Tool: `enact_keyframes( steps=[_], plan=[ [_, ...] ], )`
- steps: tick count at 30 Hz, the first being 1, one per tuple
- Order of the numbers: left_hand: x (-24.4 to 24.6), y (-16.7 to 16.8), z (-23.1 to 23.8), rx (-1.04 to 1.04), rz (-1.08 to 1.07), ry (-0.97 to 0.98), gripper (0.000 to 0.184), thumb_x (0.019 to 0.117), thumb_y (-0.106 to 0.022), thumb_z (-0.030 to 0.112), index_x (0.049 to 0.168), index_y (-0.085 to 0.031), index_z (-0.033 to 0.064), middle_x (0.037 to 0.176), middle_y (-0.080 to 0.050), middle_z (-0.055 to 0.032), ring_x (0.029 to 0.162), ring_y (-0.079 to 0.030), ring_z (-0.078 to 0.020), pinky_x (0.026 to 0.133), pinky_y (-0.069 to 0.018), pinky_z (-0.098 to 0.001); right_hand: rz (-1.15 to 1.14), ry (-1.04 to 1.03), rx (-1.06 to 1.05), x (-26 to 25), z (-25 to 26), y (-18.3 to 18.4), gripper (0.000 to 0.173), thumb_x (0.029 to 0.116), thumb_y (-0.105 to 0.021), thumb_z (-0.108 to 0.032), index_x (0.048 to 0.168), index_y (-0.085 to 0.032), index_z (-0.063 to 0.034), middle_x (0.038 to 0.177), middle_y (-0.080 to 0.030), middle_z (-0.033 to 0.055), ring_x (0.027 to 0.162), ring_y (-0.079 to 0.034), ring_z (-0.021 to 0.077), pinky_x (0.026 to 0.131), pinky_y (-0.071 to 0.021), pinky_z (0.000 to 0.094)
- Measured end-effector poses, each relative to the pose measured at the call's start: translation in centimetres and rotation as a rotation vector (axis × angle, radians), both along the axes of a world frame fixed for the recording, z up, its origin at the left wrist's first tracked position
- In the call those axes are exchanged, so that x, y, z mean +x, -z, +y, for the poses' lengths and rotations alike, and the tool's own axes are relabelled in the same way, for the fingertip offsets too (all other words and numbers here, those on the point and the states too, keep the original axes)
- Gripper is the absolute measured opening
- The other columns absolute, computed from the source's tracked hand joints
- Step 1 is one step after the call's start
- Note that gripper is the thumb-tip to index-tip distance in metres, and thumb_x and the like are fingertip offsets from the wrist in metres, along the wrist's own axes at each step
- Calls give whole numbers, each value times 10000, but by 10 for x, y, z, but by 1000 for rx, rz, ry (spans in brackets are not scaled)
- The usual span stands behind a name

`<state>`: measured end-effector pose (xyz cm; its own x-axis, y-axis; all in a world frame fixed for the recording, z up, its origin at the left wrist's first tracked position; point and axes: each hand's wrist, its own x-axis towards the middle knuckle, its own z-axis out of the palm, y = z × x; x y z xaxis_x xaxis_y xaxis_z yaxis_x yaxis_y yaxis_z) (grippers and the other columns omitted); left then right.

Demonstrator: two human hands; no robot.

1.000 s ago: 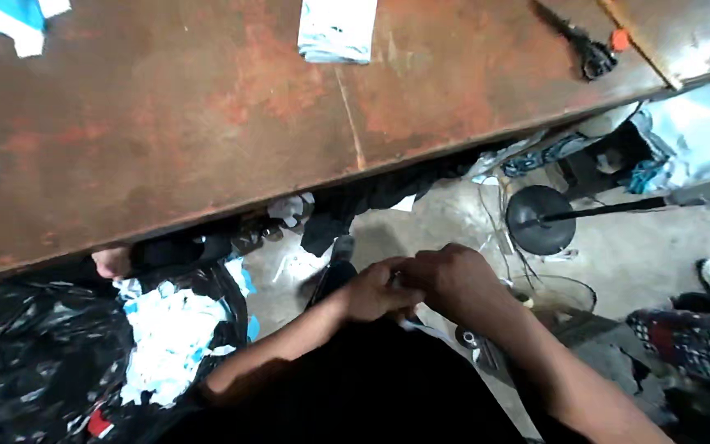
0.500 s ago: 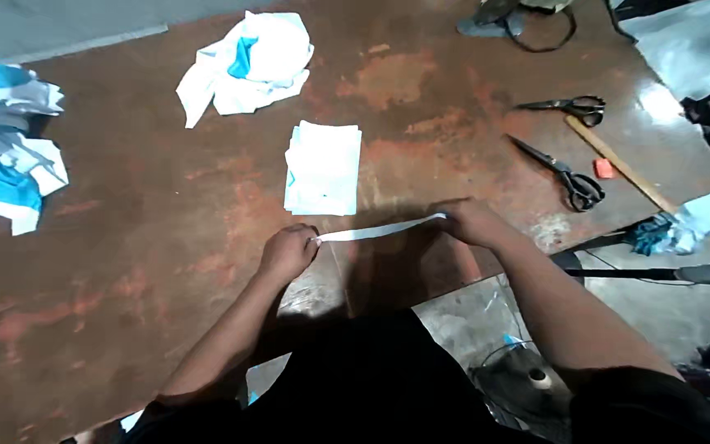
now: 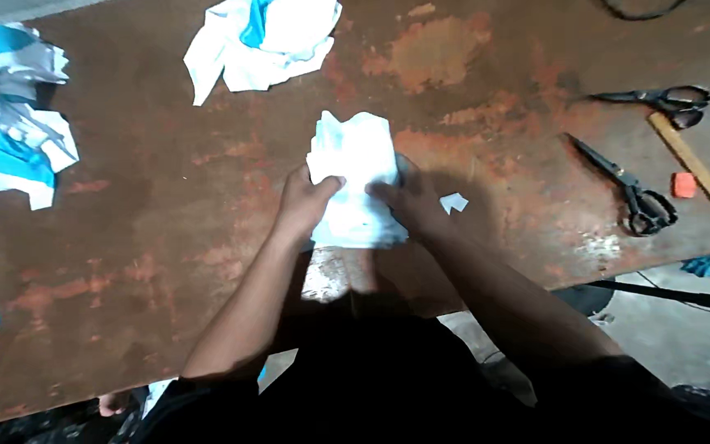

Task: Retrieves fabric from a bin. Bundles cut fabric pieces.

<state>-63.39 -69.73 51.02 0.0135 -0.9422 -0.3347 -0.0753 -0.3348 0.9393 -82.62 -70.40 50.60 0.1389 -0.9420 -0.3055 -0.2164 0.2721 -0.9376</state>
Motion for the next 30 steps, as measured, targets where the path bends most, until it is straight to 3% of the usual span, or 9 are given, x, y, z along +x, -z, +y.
enact_keyframes(
  steps=[4, 9, 12, 14, 17, 20, 24, 27, 30],
  plan=[
    [-29, 15, 64, 48, -164, 14, 389, 936, -742, 202, 1261, -616, 29, 1017, -743, -109, 893, -741, -193, 827, -635, -441, 225, -166, 13, -48, 49, 0, 715, 904, -781, -276, 1501, -434, -94, 1150, -699, 126, 937, -726, 198, 824, -632, 427],
    [8, 51, 86, -131, -708, 180, 477, 976, -681, 287, 1395, -616, 70, 1148, -721, -129, 1017, -705, -253, 909, -582, -504, 743, -313, -361, -125, 53, 35, 350, 1007, -635, -185, 1326, -640, -40, 1233, -680, 170, 1007, -710, 302, 867, -598, 500],
    [55, 63, 83, -325, -935, 292, 431, 948, -729, 275, 1328, -679, 77, 1336, -635, -173, 1264, -578, -378, 1039, -489, -576, 854, -315, -395, -157, 29, 46, 383, 986, -671, -195, 1346, -654, -67, 1359, -578, 246, 1211, -588, 437, 987, -497, 618],
    [74, 82, 78, -468, -965, 345, 293, 953, -723, 263, 1198, -748, 104, 1308, -630, -168, 1247, -568, -380, 1039, -483, -551, 894, -341, -448, -167, 19, 57, 352, 963, -702, -215, 1305, -698, -133, 1328, -584, 237, 1212, -574, 442, 982, -498, 612],
    [86, 87, 74, -615, -909, 391, 140, 983, -638, 128, 1013, -747, 45, 1238, -654, -177, 1208, -590, -371, 1042, -479, -534, 890, -356, -448, -169, 15, 53, 182, 977, -655, -109, 1121, -717, -16, 1248, -630, 236, 1182, -609, 426, 986, -507, 598],
    [90, 74, 72, -586, -880, 420, 189, 1030, -531, 123, 1022, -645, -27, 1200, -667, -212, 1194, -615, -388, 1052, -469, -559, 745, -166, -146, -170, 25, 26, 197, 998, -587, -62, 1154, -638, 46, 1059, -676, 240, 955, -680, 390, 840, -538, 607],
    [74, 67, 75, -497, -970, 594, 362, 961, -714, 329, 1128, -659, 12, 1214, -640, -219, 1171, -607, -432, 977, -492, -623, 395, -31, 80, -168, 44, 5, 163, 1013, -591, -63, 1164, -609, -2, 900, -690, 103, 729, -691, 161, 700, -611, 356],
    [72, 75, 74, -525, -973, 640, 197, 982, -679, 207, 987, -696, 11, 1088, -647, -198, 1062, -624, -416, 887, -506, -608, 64, 165, 106, -161, 54, 4, 145, 1016, -528, -37, 1148, -585, -52, 805, -655, 29, 617, -629, 89, 586, -571, 258],
    [75, 48, 70, -356, -875, 610, 171, 1021, -628, 142, 1027, -639, -29, 946, -675, -203, 886, -683, -374, 821, -556, -601, -281, 419, 98, -147, 61, 1, 119, 1047, -486, -82, 1037, -603, -103, 799, -658, -3, 639, -630, 88, 597, -571, 252]
  ],
)
